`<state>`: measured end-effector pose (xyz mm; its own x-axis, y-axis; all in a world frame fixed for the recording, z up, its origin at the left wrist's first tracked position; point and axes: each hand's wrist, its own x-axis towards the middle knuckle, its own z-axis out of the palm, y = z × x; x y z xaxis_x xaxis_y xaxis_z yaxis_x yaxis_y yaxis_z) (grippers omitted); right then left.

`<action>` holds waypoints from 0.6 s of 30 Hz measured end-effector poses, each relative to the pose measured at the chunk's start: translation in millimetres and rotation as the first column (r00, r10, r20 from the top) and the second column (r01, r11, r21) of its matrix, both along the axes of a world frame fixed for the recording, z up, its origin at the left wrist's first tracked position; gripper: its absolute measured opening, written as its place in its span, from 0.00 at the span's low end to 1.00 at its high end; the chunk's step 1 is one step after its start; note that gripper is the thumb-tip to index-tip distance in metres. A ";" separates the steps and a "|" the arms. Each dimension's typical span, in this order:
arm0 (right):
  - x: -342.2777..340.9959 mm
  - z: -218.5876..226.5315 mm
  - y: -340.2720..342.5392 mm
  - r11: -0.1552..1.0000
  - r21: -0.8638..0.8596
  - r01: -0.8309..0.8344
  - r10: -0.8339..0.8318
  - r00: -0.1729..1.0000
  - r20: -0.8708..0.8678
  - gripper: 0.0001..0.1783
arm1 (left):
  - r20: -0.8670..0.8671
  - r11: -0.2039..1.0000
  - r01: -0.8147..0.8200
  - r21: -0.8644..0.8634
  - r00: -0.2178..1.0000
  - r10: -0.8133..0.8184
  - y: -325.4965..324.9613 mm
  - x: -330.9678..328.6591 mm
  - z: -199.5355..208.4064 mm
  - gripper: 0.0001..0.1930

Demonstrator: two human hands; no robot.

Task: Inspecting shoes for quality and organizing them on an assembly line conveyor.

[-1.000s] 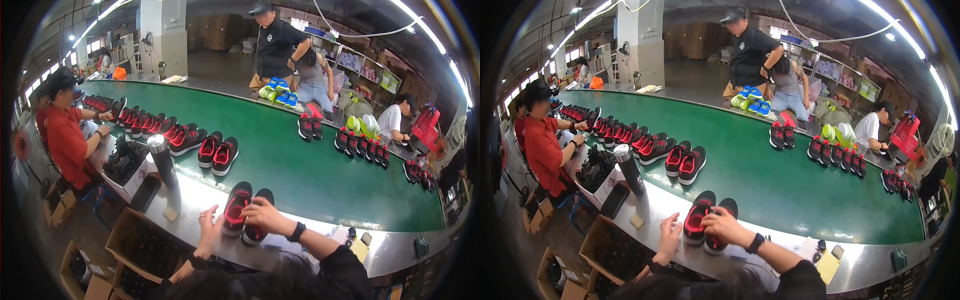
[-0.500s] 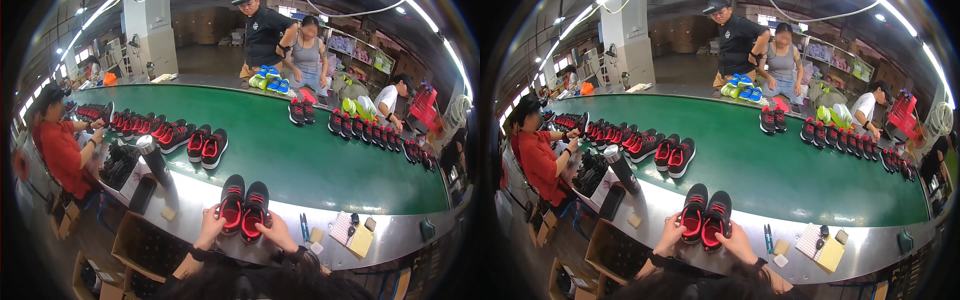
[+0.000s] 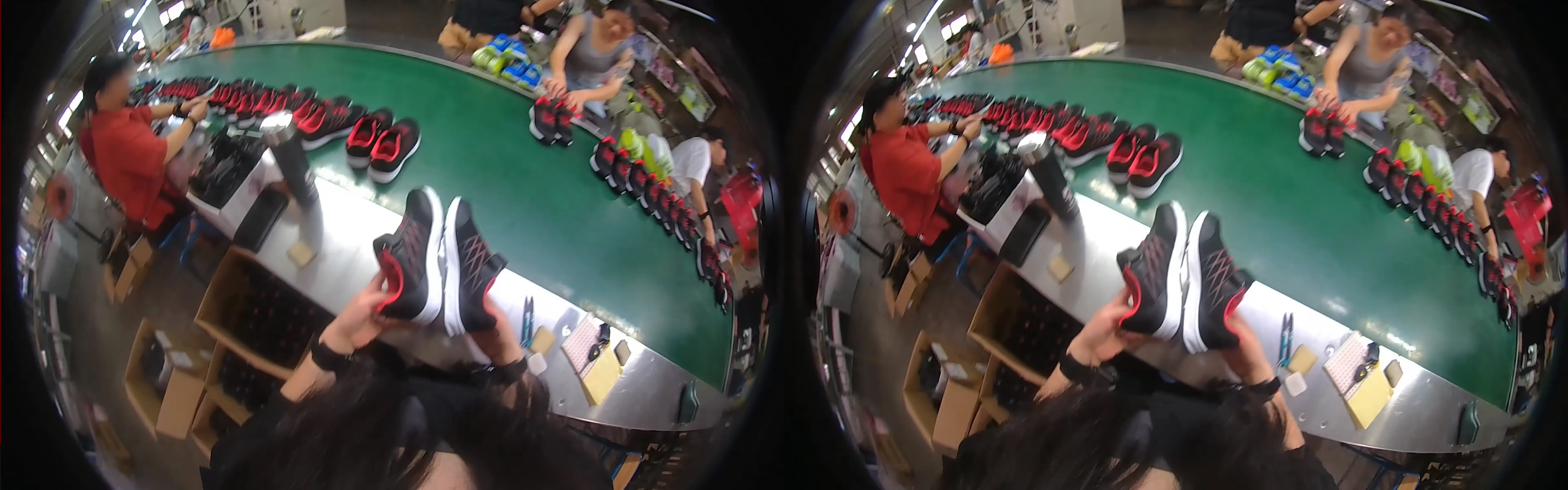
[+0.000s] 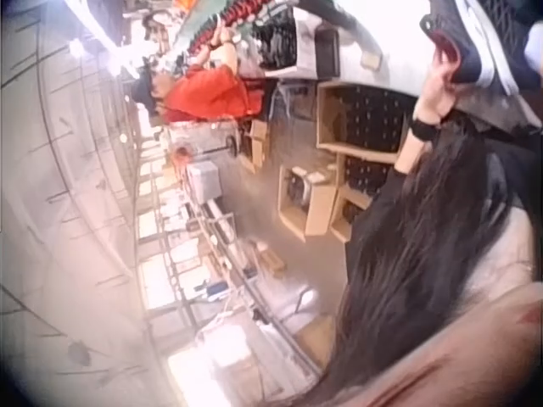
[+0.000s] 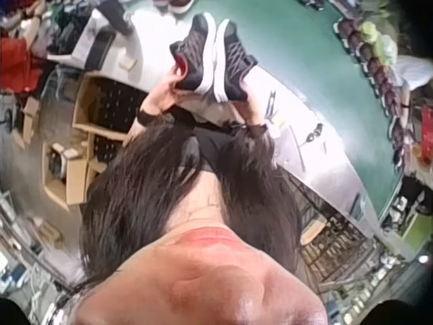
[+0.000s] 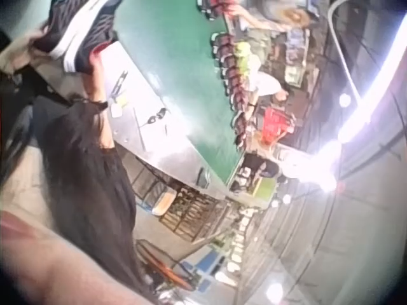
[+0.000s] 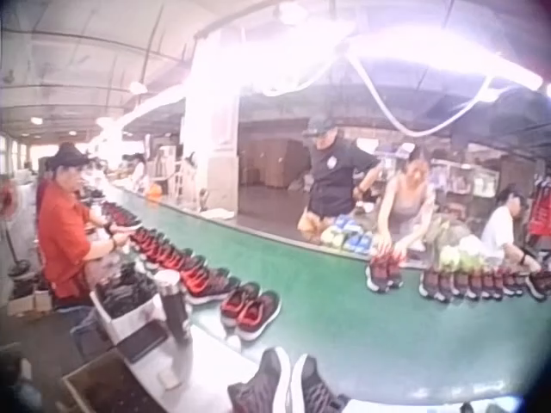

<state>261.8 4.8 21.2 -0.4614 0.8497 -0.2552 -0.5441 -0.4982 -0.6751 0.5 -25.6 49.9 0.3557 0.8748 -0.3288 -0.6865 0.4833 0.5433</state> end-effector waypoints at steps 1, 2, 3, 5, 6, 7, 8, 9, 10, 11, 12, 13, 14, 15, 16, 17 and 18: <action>-3.8 12.5 5.2 0.997 0.081 -0.008 0.001 0.996 0.094 0.26 | -0.048 0.998 -0.052 -0.021 0.998 0.051 -1.5 -5.6 6.4 0.36; -1.1 21.2 9.7 0.994 0.110 -0.012 -0.006 0.987 0.163 0.29 | -0.066 0.993 -0.117 0.026 0.991 0.118 -2.5 -11.9 -0.7 0.36; 4.2 25.0 14.6 0.990 0.141 -0.009 -0.024 0.972 0.234 0.34 | -0.079 0.983 -0.170 0.076 0.981 0.176 -1.1 -15.7 -12.9 0.36; 14.0 34.1 19.3 0.968 0.247 0.035 -0.109 0.949 0.295 0.37 | -0.163 0.952 -0.262 0.159 0.944 0.286 -7.3 -21.8 -3.6 0.36; 12.5 46.4 18.6 0.955 0.295 0.028 -0.140 0.919 0.369 0.37 | -0.316 0.936 -0.245 0.253 0.893 0.320 -12.4 -24.4 8.0 0.34; 12.5 62.5 16.6 0.938 0.347 0.016 -0.179 0.879 0.442 0.37 | -0.317 0.940 -0.245 0.239 0.895 0.314 -18.2 -26.3 12.3 0.34; 15.7 62.2 16.0 0.942 0.335 0.016 -0.175 0.877 0.448 0.37 | -0.694 0.884 -0.112 0.454 0.578 0.430 -23.2 -28.2 15.2 0.33; 20.6 59.6 17.3 0.812 0.570 -0.127 -0.365 0.653 0.664 0.36 | -0.829 0.820 0.121 0.559 0.104 0.550 -26.2 -28.9 13.6 0.32; 23.8 57.2 17.3 0.633 0.692 -0.347 -0.585 0.371 0.721 0.35 | -0.786 0.774 0.148 0.616 0.049 0.616 -28.1 -24.6 5.7 0.32; 22.3 54.5 12.4 0.637 0.687 -0.349 -0.579 0.372 0.726 0.35 | -0.774 0.760 0.277 0.587 -0.081 0.628 -34.6 -22.6 -2.4 0.33; 18.5 49.1 4.0 0.588 0.665 -0.461 -0.638 0.241 0.731 0.33 | -0.775 0.779 0.353 0.519 -0.192 0.603 -38.8 -15.3 -5.9 0.34; 13.4 46.3 -4.2 0.535 0.623 -0.571 -0.695 0.121 0.708 0.32 | -0.756 0.797 0.414 0.439 -0.309 0.577 -43.9 -6.7 -5.8 0.34; 9.4 40.3 -10.0 0.511 0.602 -0.614 -0.729 0.062 0.682 0.35 | -0.742 0.805 0.391 0.445 -0.342 0.577 -48.3 -0.8 -11.8 0.34; 8.9 36.9 -13.4 0.508 0.603 -0.616 -0.729 0.065 0.681 0.35 | -0.741 0.806 0.388 0.446 -0.345 0.576 -48.5 2.7 -11.3 0.34; 9.0 34.2 -16.1 0.529 0.624 -0.575 -0.727 0.072 0.683 0.35 | -0.743 0.805 0.374 0.460 -0.334 0.580 -49.0 5.5 -10.4 0.34; 9.6 33.1 -17.2 0.550 0.642 -0.534 -0.724 0.078 0.685 0.35 | -0.745 0.804 0.360 0.473 -0.323 0.583 -49.7 7.9 -9.2 0.34; 11.5 33.1 -16.9 0.553 0.634 -0.540 -0.717 0.078 0.692 0.35 | -0.746 0.806 0.357 0.472 -0.325 0.581 -49.6 9.8 -7.3 0.34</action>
